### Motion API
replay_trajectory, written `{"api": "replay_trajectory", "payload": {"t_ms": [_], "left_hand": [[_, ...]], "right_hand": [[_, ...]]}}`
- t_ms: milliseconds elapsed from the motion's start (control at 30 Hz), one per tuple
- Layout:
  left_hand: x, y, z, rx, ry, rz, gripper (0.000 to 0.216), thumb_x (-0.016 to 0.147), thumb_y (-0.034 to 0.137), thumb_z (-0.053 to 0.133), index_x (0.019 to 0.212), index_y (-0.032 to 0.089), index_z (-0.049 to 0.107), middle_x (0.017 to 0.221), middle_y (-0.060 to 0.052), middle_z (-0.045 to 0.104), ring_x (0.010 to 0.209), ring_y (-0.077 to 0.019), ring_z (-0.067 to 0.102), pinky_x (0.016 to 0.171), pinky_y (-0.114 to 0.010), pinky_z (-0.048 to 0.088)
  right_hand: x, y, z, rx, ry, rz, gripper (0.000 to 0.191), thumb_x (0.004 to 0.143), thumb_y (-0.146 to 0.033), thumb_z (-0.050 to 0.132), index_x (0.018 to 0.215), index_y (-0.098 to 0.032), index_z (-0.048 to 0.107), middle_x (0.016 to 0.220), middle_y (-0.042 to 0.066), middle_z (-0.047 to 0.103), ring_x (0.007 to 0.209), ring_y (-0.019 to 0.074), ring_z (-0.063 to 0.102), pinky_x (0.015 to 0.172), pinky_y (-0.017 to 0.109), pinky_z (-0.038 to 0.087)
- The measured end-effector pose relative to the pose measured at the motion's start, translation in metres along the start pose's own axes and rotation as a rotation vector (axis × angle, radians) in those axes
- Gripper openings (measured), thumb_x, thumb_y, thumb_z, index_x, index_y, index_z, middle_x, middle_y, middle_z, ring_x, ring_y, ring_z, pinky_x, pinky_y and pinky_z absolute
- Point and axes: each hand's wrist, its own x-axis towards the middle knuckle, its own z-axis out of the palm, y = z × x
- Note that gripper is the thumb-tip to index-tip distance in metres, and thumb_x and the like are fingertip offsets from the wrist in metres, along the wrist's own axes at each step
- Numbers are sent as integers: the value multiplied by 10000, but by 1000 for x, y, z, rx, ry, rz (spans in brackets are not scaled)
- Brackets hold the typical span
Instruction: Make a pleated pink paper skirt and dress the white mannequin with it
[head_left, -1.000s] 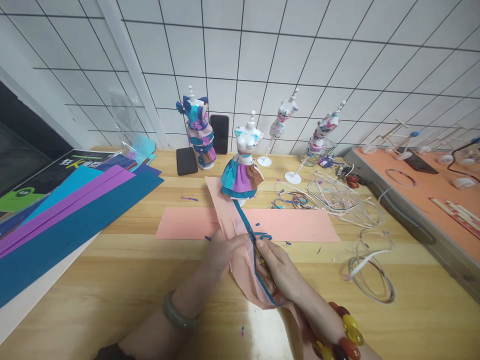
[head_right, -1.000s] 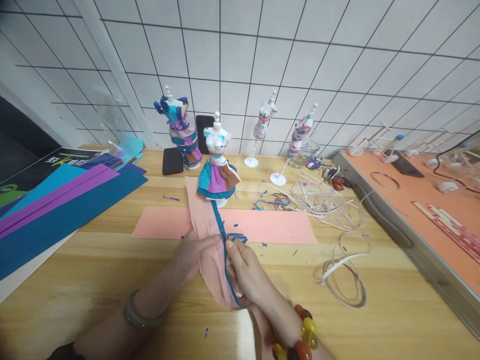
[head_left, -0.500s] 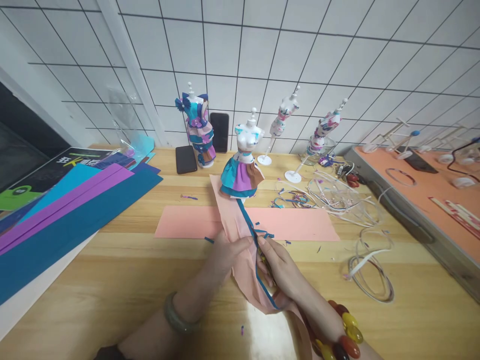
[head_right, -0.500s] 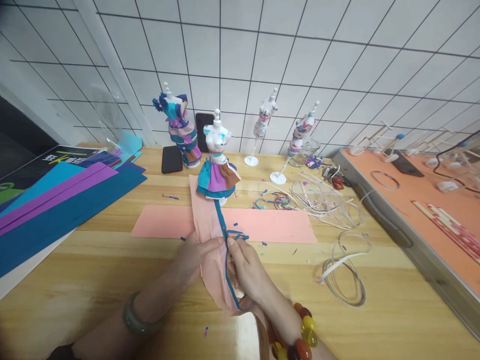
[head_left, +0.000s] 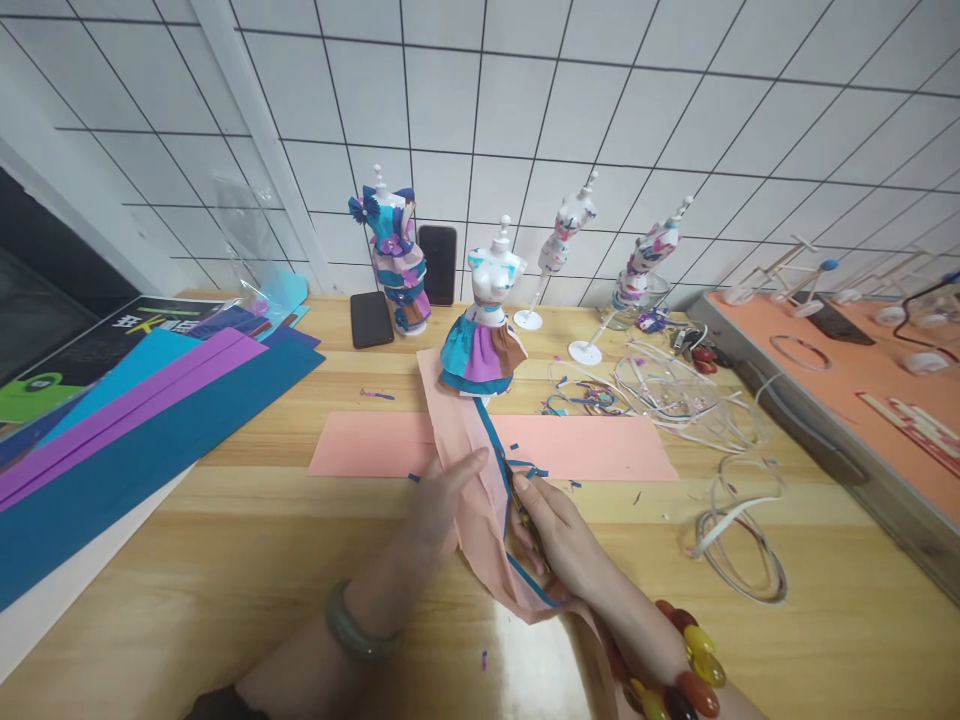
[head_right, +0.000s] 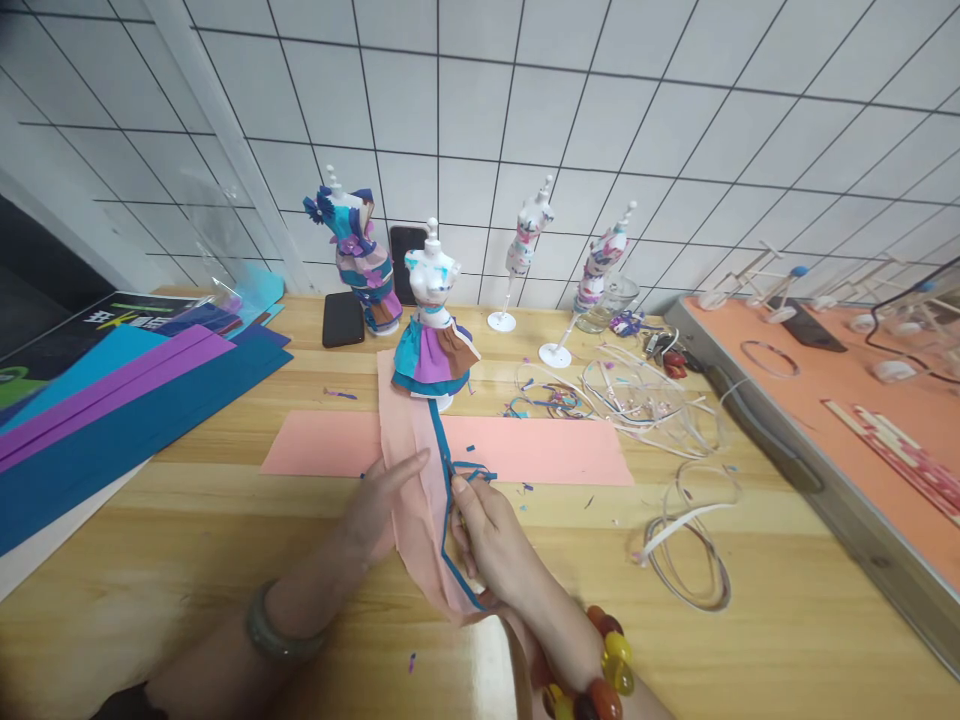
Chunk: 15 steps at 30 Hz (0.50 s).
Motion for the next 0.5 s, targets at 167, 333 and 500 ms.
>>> {"api": "replay_trajectory", "payload": {"t_ms": [167, 333, 500], "left_hand": [[3, 7, -2, -40, -14, -6, 440, 709, 291, 701, 1094, 93, 624, 947, -149, 727, 885, -296, 682, 816, -414, 522], [3, 10, -2, 9, 24, 5, 412, 640, 238, 745, 1005, 76, 650, 891, -151, 734, 809, -305, 693, 767, -430, 537], [3, 9, -2, 16, 26, -3, 484, 587, 257, 780, 1016, 74, 652, 894, -163, 732, 838, -330, 686, 791, -462, 530]], "right_hand": [[-1, 3, 2, -12, -51, 14, 456, 906, -551, 367, 614, -202, 385, 442, -72, 387, 330, 66, 372, 330, 179, 294], [-1, 3, 4, 76, -73, 75, 430, 881, -576, 400, 658, -210, 367, 436, -102, 331, 310, 52, 294, 299, 160, 234], [-1, 1, 4, 93, -69, 84, 455, 877, -573, 408, 609, -210, 344, 410, -97, 346, 294, 53, 315, 308, 164, 242]]}}
